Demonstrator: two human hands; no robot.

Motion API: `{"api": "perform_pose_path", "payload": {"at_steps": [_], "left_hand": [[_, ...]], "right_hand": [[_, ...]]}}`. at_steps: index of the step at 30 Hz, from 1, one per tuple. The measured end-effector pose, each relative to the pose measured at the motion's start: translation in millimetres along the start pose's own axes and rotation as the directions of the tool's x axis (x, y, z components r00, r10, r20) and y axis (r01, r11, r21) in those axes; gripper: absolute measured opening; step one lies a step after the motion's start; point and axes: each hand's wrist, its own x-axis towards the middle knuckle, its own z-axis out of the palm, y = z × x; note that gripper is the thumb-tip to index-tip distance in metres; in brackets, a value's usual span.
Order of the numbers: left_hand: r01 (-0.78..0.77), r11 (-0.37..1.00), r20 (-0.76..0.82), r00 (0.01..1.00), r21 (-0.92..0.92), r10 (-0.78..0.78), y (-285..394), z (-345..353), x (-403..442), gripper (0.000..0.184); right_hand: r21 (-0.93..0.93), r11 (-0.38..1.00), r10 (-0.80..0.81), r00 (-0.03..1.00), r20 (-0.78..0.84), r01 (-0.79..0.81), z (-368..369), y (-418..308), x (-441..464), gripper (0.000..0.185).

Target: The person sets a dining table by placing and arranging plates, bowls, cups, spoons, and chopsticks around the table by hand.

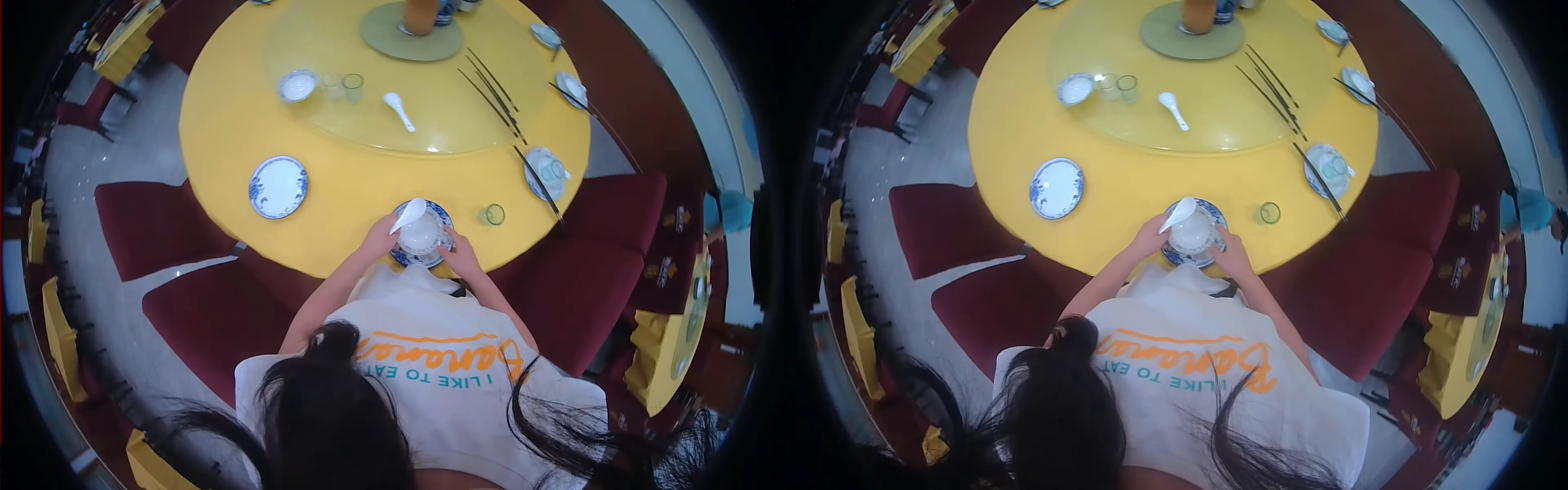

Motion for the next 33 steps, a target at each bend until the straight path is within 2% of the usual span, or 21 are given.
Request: {"api": "perform_pose_path", "payload": {"at_steps": [1, 3, 4, 5, 6, 8, 10, 12, 15, 16, 19, 20, 21, 24, 26, 29, 30, 31, 32, 33], "left_hand": [[-0.005, 1.0, -0.022, 1.0, -0.011, 0.005, -1, -9, 1, 0.018], [-0.012, 1.0, -0.064, 0.998, -0.029, 0.011, -4, -30, 2, 0.019], [0.012, 0.994, -0.179, 0.983, -0.111, -0.032, -5, -42, 1, 0.014], [0.025, 0.98, -0.287, 0.954, -0.195, -0.081, -7, -57, 0, 0.011], [0.025, 0.96, -0.387, 0.912, -0.279, -0.137, -10, -73, -1, 0.009], [0.084, 0.988, -0.551, 0.823, -0.129, -0.142, -26, -118, 2, 0.011], [0.114, 0.988, -0.722, 0.692, 0.105, -0.004, -45, -159, -1, 0.017], [0.156, 0.977, -0.84, 0.541, 0.145, 0.039, -97, -197, 10, 0.023], [0.136, 0.987, -0.888, 0.438, -0.085, -0.138, -68, -232, 8, 0.026], [0.087, 0.985, -0.88, 0.441, -0.15, -0.173, -60, -243, 14, 0.027], [-0.054, 0.947, -0.851, 0.459, -0.316, -0.257, -33, -277, 58, 0.028], [-0.101, 0.932, -0.85, 0.453, -0.348, -0.268, -20, -285, 74, 0.029], [-0.145, 0.913, -0.847, 0.45, -0.381, -0.282, -11, -291, 89, 0.029], [-0.184, 0.873, -0.82, 0.472, -0.452, -0.325, -2, -306, 143, 0.03], [-0.238, 0.848, -0.819, 0.472, -0.474, -0.325, 2, -307, 174, 0.029], [-0.271, 0.846, -0.82, 0.496, -0.459, -0.287, -4, -310, 204, 0.027], [-0.264, 0.852, -0.815, 0.51, -0.451, -0.273, -9, -308, 206, 0.027], [-0.142, 0.893, -0.805, 0.509, -0.428, -0.305, -7, -310, 204, 0.024], [-0.21, 0.879, -0.831, 0.474, -0.427, -0.291, -11, -308, 205, 0.024], [-0.281, 0.863, -0.858, 0.433, -0.419, -0.275, -14, -309, 206, 0.023]], "right_hand": [[-0.026, 0.999, -0.028, 1.0, -0.012, 0.028, 1, 2, 1, 0.056], [0.116, 0.992, 0.041, 0.999, 0.01, -0.042, -2, -3, -2, 0.055], [0.185, 0.98, 0.075, 0.997, 0.025, -0.078, -4, -7, -4, 0.055], [0.213, 0.977, 0.005, 0.999, -0.045, 0.005, 5, 7, -3, 0.055], [0.22, 0.975, 0.005, 0.998, -0.063, 0.009, 8, 12, -4, 0.055], [0.232, 0.973, 0.007, 0.994, -0.106, 0.017, 12, 23, -4, 0.054], [0.249, 0.968, 0.058, 0.994, -0.092, -0.033, 5, 12, -10, 0.053], [0.302, 0.949, 0.119, 0.99, -0.079, -0.09, 3, 4, -14, 0.052], [0.339, 0.928, 0.186, 0.981, -0.062, -0.155, 5, 8, -21, 0.051], [0.352, 0.923, 0.196, 0.978, -0.076, -0.158, 3, 1, -25, 0.051], [0.242, 0.944, 0.256, 0.96, -0.116, -0.223, -6, -25, -35, 0.052], [0.188, 0.97, 0.191, 0.963, -0.19, -0.155, 0, -7, -37, 0.052], [0.184, 0.967, 0.212, 0.958, -0.193, -0.177, -2, -7, -43, 0.052], [0.199, 0.962, 0.236, 0.937, -0.257, -0.187, 2, 21, -62, 0.051], [0.228, 0.919, 0.374, 0.896, -0.24, -0.322, 1, 20, -77, 0.049], [0.312, 0.842, 0.526, 0.8, -0.29, -0.44, 4, -1, -93, 0.048], [0.309, 0.856, 0.504, 0.799, -0.328, -0.414, 8, 4, -98, 0.047], [0.302, 0.869, 0.485, 0.796, -0.361, -0.392, 14, 14, -104, 0.047], [0.294, 0.883, 0.462, 0.795, -0.393, -0.367, 20, 24, -111, 0.046], [0.35, 0.86, 0.485, 0.809, -0.332, -0.372, 21, 31, -116, 0.046]]}}
